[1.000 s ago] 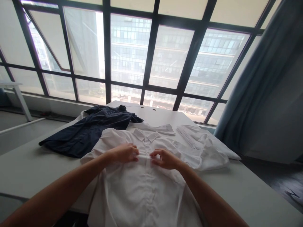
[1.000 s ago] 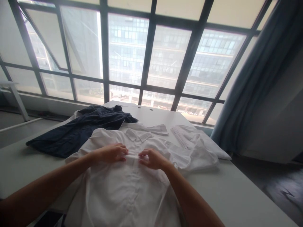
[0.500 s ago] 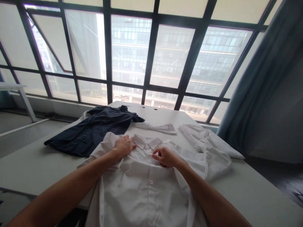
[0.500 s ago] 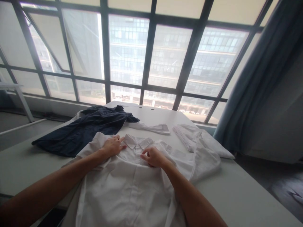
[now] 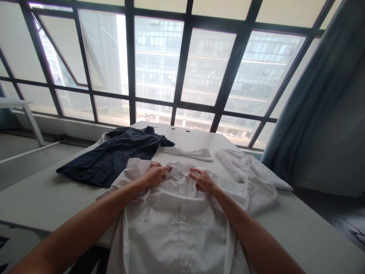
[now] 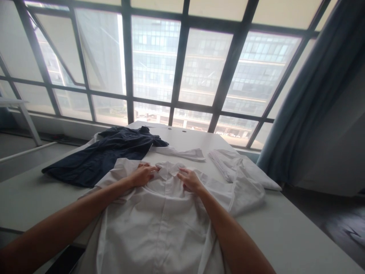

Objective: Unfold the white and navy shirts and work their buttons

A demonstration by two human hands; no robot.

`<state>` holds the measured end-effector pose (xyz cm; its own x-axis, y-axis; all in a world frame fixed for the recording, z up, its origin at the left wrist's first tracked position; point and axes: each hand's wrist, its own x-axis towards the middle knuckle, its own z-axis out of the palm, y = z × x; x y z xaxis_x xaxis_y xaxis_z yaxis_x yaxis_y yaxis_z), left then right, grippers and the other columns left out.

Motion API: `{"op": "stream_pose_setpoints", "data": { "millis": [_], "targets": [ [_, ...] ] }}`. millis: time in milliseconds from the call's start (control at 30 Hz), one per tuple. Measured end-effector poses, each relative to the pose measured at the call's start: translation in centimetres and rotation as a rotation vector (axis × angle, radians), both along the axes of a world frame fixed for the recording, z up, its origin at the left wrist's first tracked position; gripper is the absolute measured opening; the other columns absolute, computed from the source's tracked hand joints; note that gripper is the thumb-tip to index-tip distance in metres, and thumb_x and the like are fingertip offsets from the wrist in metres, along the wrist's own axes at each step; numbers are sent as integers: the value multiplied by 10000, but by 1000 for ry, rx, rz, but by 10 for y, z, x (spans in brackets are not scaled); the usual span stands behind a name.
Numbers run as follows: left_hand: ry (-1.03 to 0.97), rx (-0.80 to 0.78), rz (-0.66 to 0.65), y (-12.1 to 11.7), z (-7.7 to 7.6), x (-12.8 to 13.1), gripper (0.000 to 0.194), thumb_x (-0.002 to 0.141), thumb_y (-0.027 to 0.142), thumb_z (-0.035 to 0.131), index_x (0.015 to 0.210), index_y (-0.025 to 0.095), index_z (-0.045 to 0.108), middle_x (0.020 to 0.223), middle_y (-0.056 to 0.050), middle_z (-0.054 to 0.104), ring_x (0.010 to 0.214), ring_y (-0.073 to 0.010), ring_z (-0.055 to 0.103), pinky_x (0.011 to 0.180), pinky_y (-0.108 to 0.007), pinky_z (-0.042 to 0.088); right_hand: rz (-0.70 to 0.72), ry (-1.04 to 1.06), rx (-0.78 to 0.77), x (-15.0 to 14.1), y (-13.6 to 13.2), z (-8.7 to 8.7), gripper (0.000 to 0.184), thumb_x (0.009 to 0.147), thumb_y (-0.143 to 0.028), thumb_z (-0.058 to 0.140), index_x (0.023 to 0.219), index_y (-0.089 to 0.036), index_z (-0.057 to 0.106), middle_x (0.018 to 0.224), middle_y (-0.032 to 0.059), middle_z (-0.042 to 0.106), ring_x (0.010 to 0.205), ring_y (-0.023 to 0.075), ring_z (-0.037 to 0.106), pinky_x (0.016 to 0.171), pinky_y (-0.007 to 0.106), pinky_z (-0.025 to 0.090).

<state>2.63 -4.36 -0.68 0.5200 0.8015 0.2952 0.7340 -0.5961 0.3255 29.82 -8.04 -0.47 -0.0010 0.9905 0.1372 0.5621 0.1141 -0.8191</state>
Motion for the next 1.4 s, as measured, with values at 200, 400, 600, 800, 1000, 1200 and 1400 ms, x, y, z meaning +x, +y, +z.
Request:
{"op": "stream_pose_setpoints", "data": {
  "millis": [200, 400, 600, 800, 1000, 1200, 1400],
  "targets": [
    [-578, -410, 133, 13, 25, 9, 465, 931, 496, 454, 870, 109, 704, 845, -97, 704, 769, -181, 650, 708, -278, 494, -47, 381, -58, -6, -4, 33, 344, 843, -374, 675, 1091, -135, 681, 1036, 123, 711, 736, 146, 675, 544, 195, 494],
    [-599, -689, 77, 4, 41, 14, 515, 639, 598, 764, 805, 115, 694, 627, -1, 610, 568, -107, 542, 535, -205, 385, -126, 475, -107, -18, -1, 33, 342, 849, -475, 668, 939, -147, 629, 808, 60, 668, 631, 119, 611, 563, 210, 515],
    [-386, -477, -13, -20, 28, 15, 436, 609, 505, 792, 785, 118, 696, 668, -7, 632, 619, -133, 554, 570, -223, 410, -34, 436, -73, -25, -8, 21, 336, 747, -432, 766, 875, -154, 624, 689, 12, 616, 584, 114, 564, 520, 215, 492],
    [-368, -65, 163, -18, 35, 5, 155, 836, 291, 614, 880, 153, 670, 792, -54, 696, 739, -187, 642, 694, -268, 481, 6, 476, 2, -4, -9, 32, 368, 585, -348, 783, 838, -164, 590, 643, -23, 586, 500, 92, 500, 464, 220, 421],
    [-121, 97, 402, -18, 51, -5, 208, 928, 289, 526, 1053, 158, 629, 891, -118, 731, 883, -270, 698, 801, -337, 485, -76, -45, 92, 0, -10, 35, 260, 618, -200, 609, 871, -161, 655, 707, 11, 618, 570, 143, 554, 545, 258, 427],
    [-287, -28, 360, -15, 45, 4, 172, 941, 289, 509, 1037, 178, 601, 857, -86, 732, 829, -231, 715, 755, -301, 501, -349, -586, 198, -14, -26, 48, 325, 803, -240, 561, 1113, -192, 645, 878, 98, 705, 848, 250, 659, 696, 287, 432],
    [-592, -530, 100, -17, 38, 9, 322, 930, 446, 555, 996, 130, 554, 728, -24, 657, 551, -138, 646, 499, -221, 475, -320, -568, 160, -12, -25, 48, 315, 838, -266, 547, 1135, -196, 623, 813, 80, 719, 825, 253, 678, 659, 290, 420]
  ]
}}
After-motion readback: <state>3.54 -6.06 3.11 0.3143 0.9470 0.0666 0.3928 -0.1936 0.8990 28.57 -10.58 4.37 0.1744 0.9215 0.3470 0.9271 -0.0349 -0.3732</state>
